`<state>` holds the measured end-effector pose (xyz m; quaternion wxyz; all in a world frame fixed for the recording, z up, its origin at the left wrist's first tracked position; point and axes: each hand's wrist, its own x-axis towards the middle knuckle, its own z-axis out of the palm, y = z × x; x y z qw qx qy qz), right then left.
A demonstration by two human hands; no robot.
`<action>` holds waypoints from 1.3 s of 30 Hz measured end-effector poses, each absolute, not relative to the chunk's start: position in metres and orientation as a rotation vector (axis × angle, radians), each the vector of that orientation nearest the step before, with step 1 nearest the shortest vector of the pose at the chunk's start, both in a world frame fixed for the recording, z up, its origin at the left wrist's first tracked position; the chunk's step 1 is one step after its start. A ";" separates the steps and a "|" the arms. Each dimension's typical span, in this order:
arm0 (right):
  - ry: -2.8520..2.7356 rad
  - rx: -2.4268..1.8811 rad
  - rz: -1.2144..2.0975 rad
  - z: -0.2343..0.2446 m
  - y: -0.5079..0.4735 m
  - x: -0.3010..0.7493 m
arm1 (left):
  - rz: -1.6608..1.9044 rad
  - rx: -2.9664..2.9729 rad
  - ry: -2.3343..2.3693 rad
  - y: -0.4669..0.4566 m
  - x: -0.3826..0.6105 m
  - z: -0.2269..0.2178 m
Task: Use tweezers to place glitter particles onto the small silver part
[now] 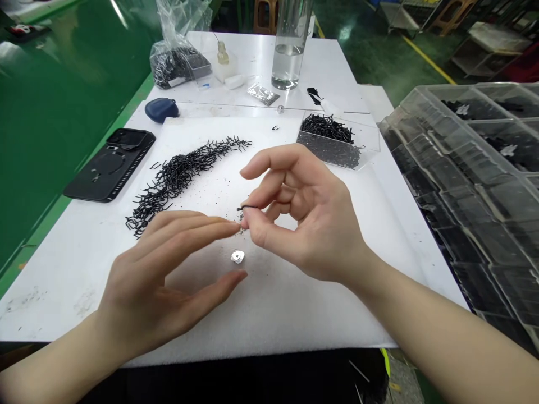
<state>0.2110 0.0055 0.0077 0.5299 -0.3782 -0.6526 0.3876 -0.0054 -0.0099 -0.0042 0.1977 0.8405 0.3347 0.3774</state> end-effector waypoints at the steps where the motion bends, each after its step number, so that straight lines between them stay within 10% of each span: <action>1: -1.557 -0.900 0.923 0.008 0.005 0.210 | 1.093 2.266 0.903 -0.009 -0.006 -0.004; 39: -1.597 -0.850 0.886 0.009 0.004 0.210 | 1.057 1.848 0.703 0.000 -0.013 -0.003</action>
